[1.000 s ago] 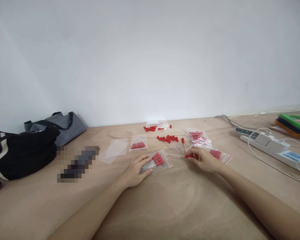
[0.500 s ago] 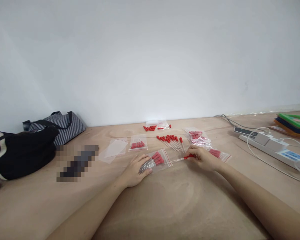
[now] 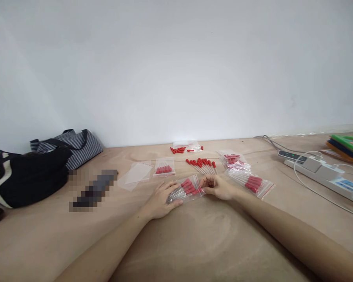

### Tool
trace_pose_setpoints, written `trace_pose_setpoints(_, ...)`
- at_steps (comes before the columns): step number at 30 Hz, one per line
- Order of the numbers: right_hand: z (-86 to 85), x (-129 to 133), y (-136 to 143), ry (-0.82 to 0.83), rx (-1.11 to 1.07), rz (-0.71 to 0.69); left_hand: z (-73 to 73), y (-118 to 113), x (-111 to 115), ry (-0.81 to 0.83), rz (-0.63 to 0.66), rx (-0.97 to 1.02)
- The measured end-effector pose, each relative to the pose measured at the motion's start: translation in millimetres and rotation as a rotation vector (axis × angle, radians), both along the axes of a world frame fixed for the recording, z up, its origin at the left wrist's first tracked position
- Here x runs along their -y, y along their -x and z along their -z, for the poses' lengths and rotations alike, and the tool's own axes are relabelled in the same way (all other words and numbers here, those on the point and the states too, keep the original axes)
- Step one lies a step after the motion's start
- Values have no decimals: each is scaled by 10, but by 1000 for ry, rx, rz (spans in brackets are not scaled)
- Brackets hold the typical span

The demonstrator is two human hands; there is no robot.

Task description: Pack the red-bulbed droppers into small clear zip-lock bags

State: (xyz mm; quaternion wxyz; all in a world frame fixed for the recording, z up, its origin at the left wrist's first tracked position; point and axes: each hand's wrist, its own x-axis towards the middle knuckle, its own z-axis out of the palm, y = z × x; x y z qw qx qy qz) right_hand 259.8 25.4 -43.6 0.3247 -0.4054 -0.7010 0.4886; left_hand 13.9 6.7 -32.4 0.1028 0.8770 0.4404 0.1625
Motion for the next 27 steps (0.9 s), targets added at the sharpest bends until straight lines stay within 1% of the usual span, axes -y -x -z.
trace_pose_setpoints(3, 10, -49, 66, 127, -135, -16, 7, 1, -1, -9, 8, 1)
trace_pose_setpoints(6, 0, -89, 109, 193, -236, -42, 14, 4, -3, -16, 13, 9)
trace_pose_setpoints(10, 49, -118, 169, 170, -184, 19, 25, 11, -5, -27, 27, 12)
trace_pose_setpoints(12, 85, -109, 196, 102, -97, 61, 33, 14, -9, -25, 12, 5)
trace_pose_setpoints(14, 100, -89, 199, 39, -18, 68, 40, 18, -11, -17, 6, -4)
trace_pose_setpoints(17, 73, -61, 113, 10, -1, 31, 28, 21, -7, -19, 59, -22)
trace_pose_setpoints(19, 41, -46, -10, -50, 25, 45, -6, 16, -4, -36, 105, -64)
trace_pose_setpoints(23, 5, 26, -295, -328, 250, 101, -103, -27, -66, -98, 185, -204)
trace_pose_setpoints(25, -6, 88, -390, -447, 344, 61, -124, -66, -150, -153, 241, -233)
trace_pose_setpoints(27, -24, 154, -434, -534, 397, 8, -105, -109, -244, -242, 268, -206)
